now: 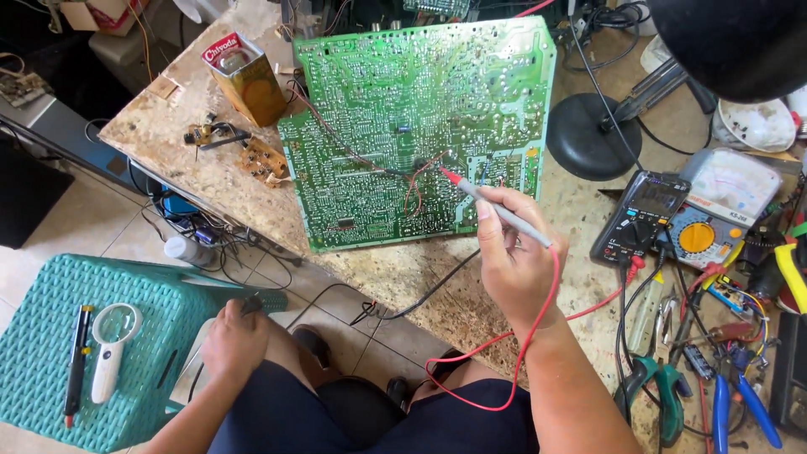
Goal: Troubleshooting and repairing a large printed circuit board using a multimeter and a soldering iron.
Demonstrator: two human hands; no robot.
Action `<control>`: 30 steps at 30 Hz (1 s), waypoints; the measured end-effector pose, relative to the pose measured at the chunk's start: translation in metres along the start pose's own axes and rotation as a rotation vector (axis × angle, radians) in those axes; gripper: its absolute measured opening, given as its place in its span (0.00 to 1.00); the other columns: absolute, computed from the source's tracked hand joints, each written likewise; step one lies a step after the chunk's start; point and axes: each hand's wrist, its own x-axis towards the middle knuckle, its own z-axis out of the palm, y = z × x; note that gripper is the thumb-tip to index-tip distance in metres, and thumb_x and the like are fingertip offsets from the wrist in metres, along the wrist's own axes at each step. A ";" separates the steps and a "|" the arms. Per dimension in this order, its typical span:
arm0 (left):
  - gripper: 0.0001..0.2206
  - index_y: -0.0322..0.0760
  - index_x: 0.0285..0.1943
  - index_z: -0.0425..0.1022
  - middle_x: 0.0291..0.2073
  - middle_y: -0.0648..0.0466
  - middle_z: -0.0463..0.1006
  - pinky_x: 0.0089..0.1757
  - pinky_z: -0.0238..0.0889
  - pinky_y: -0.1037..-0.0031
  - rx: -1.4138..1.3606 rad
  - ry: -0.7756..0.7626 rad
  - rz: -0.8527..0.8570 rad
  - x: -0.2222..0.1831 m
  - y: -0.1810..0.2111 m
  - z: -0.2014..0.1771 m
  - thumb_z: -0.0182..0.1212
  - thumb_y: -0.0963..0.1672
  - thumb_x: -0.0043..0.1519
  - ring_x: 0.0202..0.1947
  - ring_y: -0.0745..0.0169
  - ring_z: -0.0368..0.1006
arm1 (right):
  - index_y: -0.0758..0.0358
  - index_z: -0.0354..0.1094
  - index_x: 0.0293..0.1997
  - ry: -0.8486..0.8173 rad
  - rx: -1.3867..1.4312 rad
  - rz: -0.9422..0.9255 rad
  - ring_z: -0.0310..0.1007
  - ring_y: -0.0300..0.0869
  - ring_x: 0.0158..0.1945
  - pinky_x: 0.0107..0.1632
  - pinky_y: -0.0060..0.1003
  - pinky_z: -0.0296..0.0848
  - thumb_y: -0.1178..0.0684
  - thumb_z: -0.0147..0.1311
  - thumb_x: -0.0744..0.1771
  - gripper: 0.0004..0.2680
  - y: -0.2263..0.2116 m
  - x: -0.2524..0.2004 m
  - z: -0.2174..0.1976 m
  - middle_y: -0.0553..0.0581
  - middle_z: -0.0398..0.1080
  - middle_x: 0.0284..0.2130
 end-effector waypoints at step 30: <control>0.24 0.45 0.66 0.67 0.55 0.45 0.79 0.52 0.66 0.54 0.101 -0.034 -0.032 0.004 -0.006 -0.005 0.45 0.54 0.63 0.57 0.44 0.73 | 0.65 0.74 0.50 -0.091 0.031 0.045 0.54 0.28 0.19 0.23 0.24 0.55 0.57 0.52 0.71 0.06 0.003 0.001 0.002 0.52 0.77 0.39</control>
